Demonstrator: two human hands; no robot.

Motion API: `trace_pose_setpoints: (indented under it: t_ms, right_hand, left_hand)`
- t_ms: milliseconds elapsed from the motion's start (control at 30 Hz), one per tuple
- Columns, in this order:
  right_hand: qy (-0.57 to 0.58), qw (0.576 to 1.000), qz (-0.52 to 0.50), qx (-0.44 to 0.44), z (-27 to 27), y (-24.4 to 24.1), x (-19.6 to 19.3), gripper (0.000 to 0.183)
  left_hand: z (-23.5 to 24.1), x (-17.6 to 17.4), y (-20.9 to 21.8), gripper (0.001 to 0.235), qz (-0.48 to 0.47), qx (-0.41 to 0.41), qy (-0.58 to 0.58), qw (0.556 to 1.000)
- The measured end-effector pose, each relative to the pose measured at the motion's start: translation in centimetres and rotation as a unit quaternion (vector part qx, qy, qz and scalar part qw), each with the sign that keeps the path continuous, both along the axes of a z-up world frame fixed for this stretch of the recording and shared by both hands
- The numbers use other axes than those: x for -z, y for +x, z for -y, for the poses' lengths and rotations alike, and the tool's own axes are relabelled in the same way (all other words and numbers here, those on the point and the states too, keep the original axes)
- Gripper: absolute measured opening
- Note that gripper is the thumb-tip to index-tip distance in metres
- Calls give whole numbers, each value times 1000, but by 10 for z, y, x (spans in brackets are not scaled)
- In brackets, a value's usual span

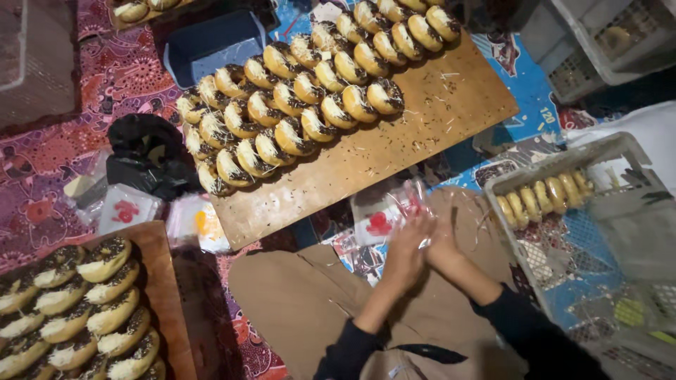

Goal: The person picks chocolate-topped pastries from a wooden board, places each into a clear plastic bag, and then puts the bagged pastries into a plastic crate. The process is repeated continuously throughout the clip.

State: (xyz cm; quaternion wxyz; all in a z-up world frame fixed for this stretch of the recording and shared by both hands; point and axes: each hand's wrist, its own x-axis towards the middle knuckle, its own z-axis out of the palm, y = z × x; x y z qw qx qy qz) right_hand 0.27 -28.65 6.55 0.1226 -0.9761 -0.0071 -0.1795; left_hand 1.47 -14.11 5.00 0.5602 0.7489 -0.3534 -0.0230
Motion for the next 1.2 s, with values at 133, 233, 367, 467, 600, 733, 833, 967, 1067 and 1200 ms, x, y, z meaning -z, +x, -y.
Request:
trace_pose_setpoints:
  t_ms: [133, 233, 367, 467, 600, 733, 833, 967, 1067, 1200]
  right_hand:
    - [302, 946, -65, -101, -25, 18, -33, 72]
    - [278, 905, -63, -316, -56, 55, -50, 55]
    - [448, 885, 48, 114, 1, 174, -79, 40]
    - [108, 952, 45, 282, 43, 229, -77, 90]
    - [263, 909, -61, 317, 71, 238, -52, 87]
    - [403, 908, -7, 116, 138, 189, -26, 103]
    - [312, 942, 58, 108, 145, 140, 6, 104]
    - [110, 947, 83, 289, 104, 144, 20, 109]
    - [121, 904, 106, 395, 76, 170, 5, 80]
    - [98, 925, 176, 322, 53, 164, -39, 72]
  left_hand:
    - [-9, -38, 18, 80, 40, -170, -155, 972]
    - [-57, -37, 77, 50, -466, -161, -541, 681]
    - [-140, -27, 127, 15, -414, -274, -611, 616]
    - [-147, -17, 114, 21, -421, -283, -599, 620]
    - [-126, -20, 93, 38, -452, -240, -600, 615]
    - [-136, -29, 98, 49, -461, -207, -609, 612]
    - [-148, -27, 85, 53, -464, -241, -583, 622]
    - [-134, -33, 87, 57, -497, -232, -591, 592]
    - [-120, -46, 95, 67, -545, -192, -622, 528]
    - [-111, -55, 114, 78, -581, -140, -676, 430]
